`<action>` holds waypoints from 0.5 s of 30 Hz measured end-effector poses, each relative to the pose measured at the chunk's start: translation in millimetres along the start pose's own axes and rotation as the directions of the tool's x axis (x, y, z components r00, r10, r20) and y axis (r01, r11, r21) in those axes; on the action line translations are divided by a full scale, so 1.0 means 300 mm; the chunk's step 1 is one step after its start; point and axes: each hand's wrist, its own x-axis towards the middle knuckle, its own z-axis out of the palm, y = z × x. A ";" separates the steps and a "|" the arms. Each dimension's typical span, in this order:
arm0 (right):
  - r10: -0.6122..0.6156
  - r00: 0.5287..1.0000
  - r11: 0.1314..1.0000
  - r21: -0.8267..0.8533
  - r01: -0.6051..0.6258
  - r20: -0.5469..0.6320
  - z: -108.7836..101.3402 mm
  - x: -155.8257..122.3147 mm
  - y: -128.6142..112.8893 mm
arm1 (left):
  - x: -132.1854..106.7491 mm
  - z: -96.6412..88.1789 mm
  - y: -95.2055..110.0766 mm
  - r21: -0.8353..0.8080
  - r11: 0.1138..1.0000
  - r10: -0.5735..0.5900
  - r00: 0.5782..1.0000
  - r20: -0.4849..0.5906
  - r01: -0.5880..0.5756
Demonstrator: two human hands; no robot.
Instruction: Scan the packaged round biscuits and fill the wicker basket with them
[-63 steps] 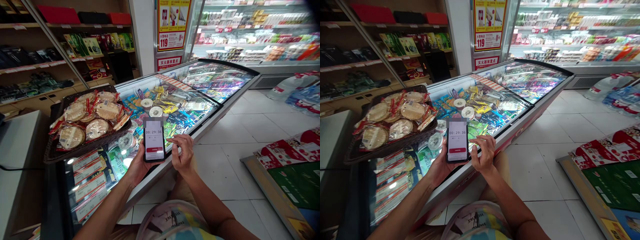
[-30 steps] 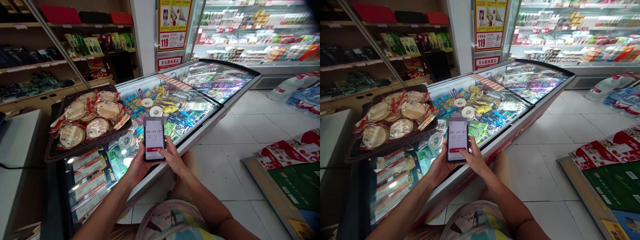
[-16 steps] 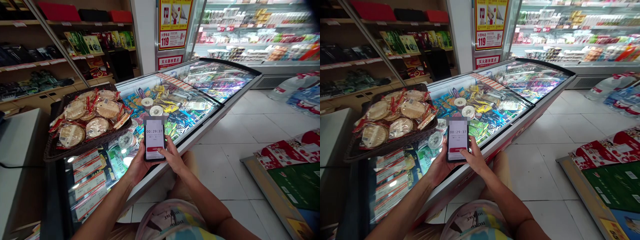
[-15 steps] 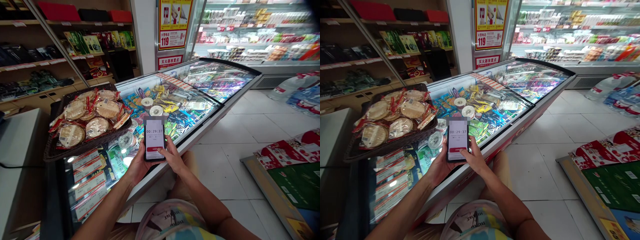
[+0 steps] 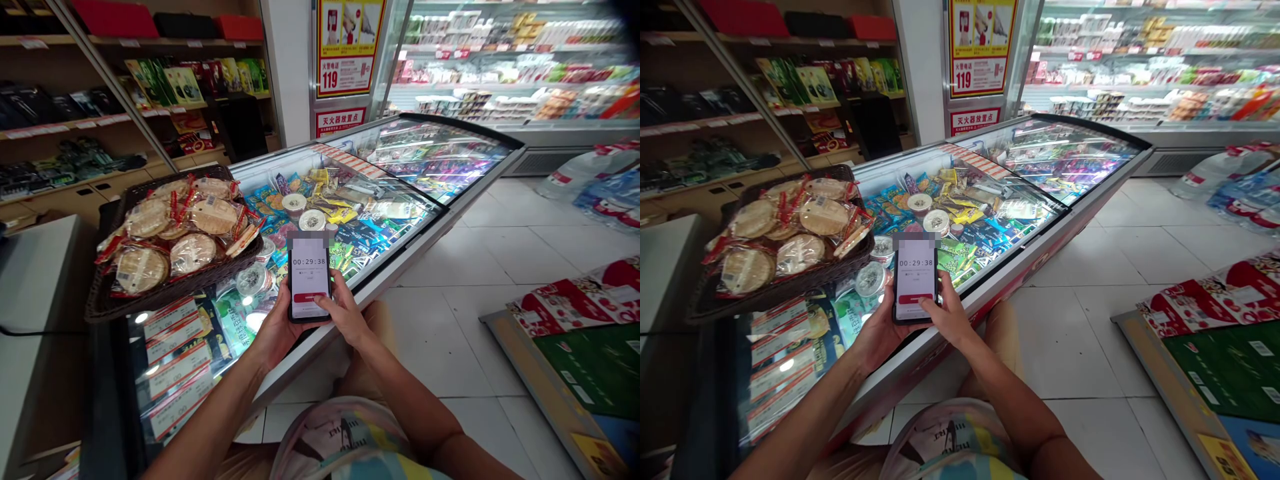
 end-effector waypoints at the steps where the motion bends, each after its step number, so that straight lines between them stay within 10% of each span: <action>1: 0.001 1.000 1.000 0.001 -0.001 0.000 0.000 0.000 0.000 | 0.000 -0.001 -0.001 0.000 1.000 0.000 1.000 -0.001 0.000; 15: -0.068 0.997 0.991 -0.113 0.072 0.045 -0.009 -0.004 -0.009 | -0.003 -0.005 0.000 -0.042 0.999 0.001 0.998 -0.055 -0.003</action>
